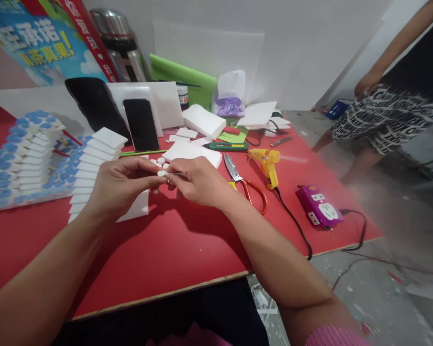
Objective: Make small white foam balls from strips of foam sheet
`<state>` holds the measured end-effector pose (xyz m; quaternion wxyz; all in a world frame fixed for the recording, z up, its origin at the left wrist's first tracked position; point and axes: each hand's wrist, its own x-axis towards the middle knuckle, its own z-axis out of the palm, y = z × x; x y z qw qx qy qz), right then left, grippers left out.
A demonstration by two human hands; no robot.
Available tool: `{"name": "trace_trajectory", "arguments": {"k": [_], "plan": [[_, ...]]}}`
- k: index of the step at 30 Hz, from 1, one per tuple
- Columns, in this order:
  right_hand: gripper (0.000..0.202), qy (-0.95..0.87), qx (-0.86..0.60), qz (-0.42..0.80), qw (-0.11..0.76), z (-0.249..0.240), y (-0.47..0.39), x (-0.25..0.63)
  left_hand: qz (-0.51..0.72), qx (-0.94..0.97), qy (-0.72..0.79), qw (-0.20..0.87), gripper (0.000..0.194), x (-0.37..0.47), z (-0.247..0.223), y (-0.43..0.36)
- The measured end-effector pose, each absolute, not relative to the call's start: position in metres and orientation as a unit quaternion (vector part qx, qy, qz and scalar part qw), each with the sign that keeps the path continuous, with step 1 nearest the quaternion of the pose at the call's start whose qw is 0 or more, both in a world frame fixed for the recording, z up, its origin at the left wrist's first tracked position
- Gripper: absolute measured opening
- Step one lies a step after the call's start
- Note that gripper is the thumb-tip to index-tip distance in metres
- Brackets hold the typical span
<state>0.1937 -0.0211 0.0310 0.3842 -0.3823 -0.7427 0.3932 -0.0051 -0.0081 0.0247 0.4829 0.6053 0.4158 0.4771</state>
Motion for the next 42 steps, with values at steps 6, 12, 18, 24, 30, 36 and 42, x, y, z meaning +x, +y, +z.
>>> {"name": "trace_trajectory", "arguments": {"k": [6, 12, 18, 24, 30, 36, 42], "plan": [[0.064, -0.421, -0.335, 0.784, 0.308, 0.029, -0.005, 0.199, 0.474, 0.615, 0.4, 0.487, 0.018, -0.007, 0.023, -0.006], [0.036, -0.394, -0.251, 0.847, 0.255, 0.025, -0.005, 0.2, 0.467, 0.632, 0.395, 0.476, 0.016, -0.009, 0.023, -0.006], [0.028, -0.477, -0.308, 0.754, 0.33, 0.027, -0.011, 0.2, 0.464, 0.625, 0.404, 0.48, 0.013, -0.009, 0.023, -0.004], [0.021, -0.618, -0.414, 0.549, 0.382, 0.029, -0.014, 0.193, 0.476, 0.582, 0.415, 0.513, 0.019, -0.006, 0.025, -0.005], [0.019, -0.678, -0.47, 0.362, 0.434, 0.026, -0.025, 0.181, 0.481, 0.555, 0.432, 0.524, 0.022, -0.003, 0.025, -0.007], [0.014, -0.753, -0.402, 0.28, 0.439, 0.02, -0.024, 0.185, 0.467, 0.551, 0.438, 0.535, 0.026, -0.004, 0.026, -0.007], [0.018, -0.761, -0.391, 0.341, 0.39, 0.027, -0.02, 0.196, 0.445, 0.571, 0.438, 0.533, 0.026, -0.008, 0.024, -0.006]]}}
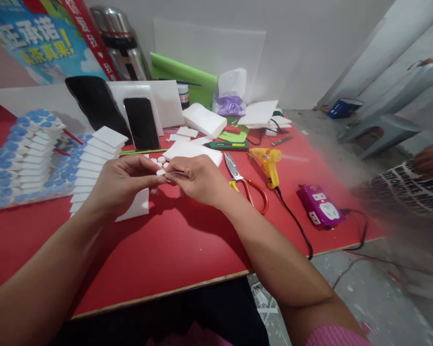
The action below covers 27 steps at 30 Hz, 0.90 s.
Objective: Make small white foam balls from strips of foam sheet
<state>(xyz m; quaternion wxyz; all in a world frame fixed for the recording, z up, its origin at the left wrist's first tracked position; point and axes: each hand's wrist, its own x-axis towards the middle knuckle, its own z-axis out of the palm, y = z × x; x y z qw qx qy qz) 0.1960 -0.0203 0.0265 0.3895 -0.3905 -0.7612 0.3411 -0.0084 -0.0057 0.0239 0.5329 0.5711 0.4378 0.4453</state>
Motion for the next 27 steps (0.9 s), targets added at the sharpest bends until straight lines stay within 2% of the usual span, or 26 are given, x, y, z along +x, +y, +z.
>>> {"name": "trace_trajectory", "arguments": {"k": [7, 11, 21, 27], "plan": [[0.021, -0.716, -0.379, 0.402, 0.426, 0.025, -0.02, 0.193, 0.45, 0.585, 0.442, 0.509, 0.019, -0.007, 0.023, -0.007], [0.018, -0.707, -0.401, 0.389, 0.434, 0.024, -0.02, 0.19, 0.441, 0.588, 0.45, 0.508, 0.016, -0.005, 0.022, -0.009], [0.024, -0.68, -0.437, 0.385, 0.445, 0.022, -0.02, 0.187, 0.448, 0.574, 0.404, 0.553, 0.023, -0.006, 0.018, -0.006], [0.022, -0.69, -0.487, 0.321, 0.428, 0.018, -0.018, 0.185, 0.438, 0.578, 0.439, 0.53, 0.033, 0.0, 0.021, -0.01]]}}
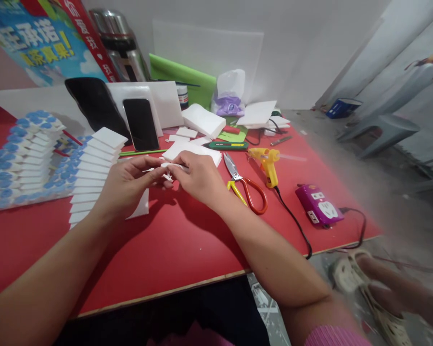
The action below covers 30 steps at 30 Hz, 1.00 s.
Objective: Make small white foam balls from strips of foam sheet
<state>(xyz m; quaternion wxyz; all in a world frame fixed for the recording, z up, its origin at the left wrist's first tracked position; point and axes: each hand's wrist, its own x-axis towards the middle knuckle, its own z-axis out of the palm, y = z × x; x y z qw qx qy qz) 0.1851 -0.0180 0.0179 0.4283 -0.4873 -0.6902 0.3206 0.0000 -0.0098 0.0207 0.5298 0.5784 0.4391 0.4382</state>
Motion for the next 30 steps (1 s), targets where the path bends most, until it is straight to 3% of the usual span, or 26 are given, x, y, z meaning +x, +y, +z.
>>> {"name": "trace_trajectory", "arguments": {"k": [13, 15, 18, 22, 30], "plan": [[0.014, -0.761, -0.464, 0.215, 0.399, 0.022, -0.023, 0.188, 0.461, 0.59, 0.392, 0.534, 0.029, 0.004, 0.017, -0.01], [0.019, -0.724, -0.47, 0.291, 0.413, 0.023, -0.021, 0.187, 0.463, 0.6, 0.394, 0.521, 0.027, 0.004, 0.018, -0.01], [0.04, -0.578, -0.45, 0.537, 0.42, 0.027, -0.015, 0.187, 0.463, 0.619, 0.402, 0.491, 0.024, 0.001, 0.02, -0.009], [0.056, -0.391, -0.373, 0.774, 0.331, 0.027, -0.005, 0.19, 0.455, 0.65, 0.42, 0.441, 0.019, -0.004, 0.021, -0.006], [0.013, -0.37, -0.305, 0.794, 0.373, 0.025, -0.009, 0.197, 0.424, 0.665, 0.4, 0.467, 0.019, -0.01, 0.018, -0.004]]}}
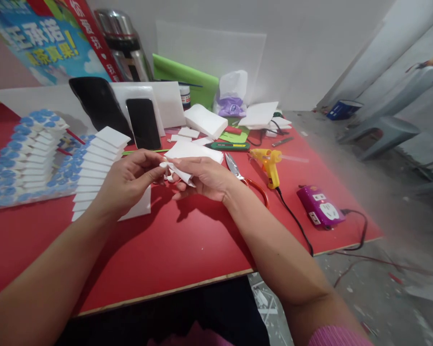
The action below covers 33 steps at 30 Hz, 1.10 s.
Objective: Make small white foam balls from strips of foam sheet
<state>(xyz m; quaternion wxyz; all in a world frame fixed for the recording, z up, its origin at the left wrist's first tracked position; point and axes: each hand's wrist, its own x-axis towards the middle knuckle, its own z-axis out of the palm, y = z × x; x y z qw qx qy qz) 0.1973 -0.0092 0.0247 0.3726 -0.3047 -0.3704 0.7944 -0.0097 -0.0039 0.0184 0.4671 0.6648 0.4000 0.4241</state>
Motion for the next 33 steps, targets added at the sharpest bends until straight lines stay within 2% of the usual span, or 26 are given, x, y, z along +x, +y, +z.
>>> {"name": "trace_trajectory", "arguments": {"k": [6, 10, 13, 16, 19, 23, 33], "plan": [[0.036, -0.458, -0.364, 0.699, 0.411, 0.024, -0.01, 0.194, 0.431, 0.649, 0.409, 0.476, 0.018, -0.008, 0.019, -0.004], [0.026, -0.548, -0.445, 0.557, 0.438, 0.024, -0.013, 0.188, 0.438, 0.639, 0.411, 0.481, 0.016, -0.005, 0.019, -0.004], [0.019, -0.63, -0.492, 0.391, 0.456, 0.023, -0.018, 0.183, 0.444, 0.631, 0.417, 0.48, 0.016, -0.002, 0.018, -0.006], [0.013, -0.688, -0.502, 0.233, 0.47, 0.019, -0.023, 0.177, 0.455, 0.62, 0.422, 0.48, 0.017, 0.001, 0.015, -0.008], [0.013, -0.723, -0.489, 0.154, 0.463, 0.016, -0.026, 0.174, 0.466, 0.611, 0.423, 0.481, 0.017, 0.001, 0.015, -0.009], [0.015, -0.741, -0.453, 0.148, 0.473, 0.015, -0.024, 0.177, 0.474, 0.615, 0.419, 0.471, 0.017, -0.001, 0.017, -0.009], [0.014, -0.734, -0.405, 0.259, 0.481, 0.017, -0.021, 0.185, 0.473, 0.577, 0.394, 0.536, 0.026, -0.009, 0.019, -0.003]]}}
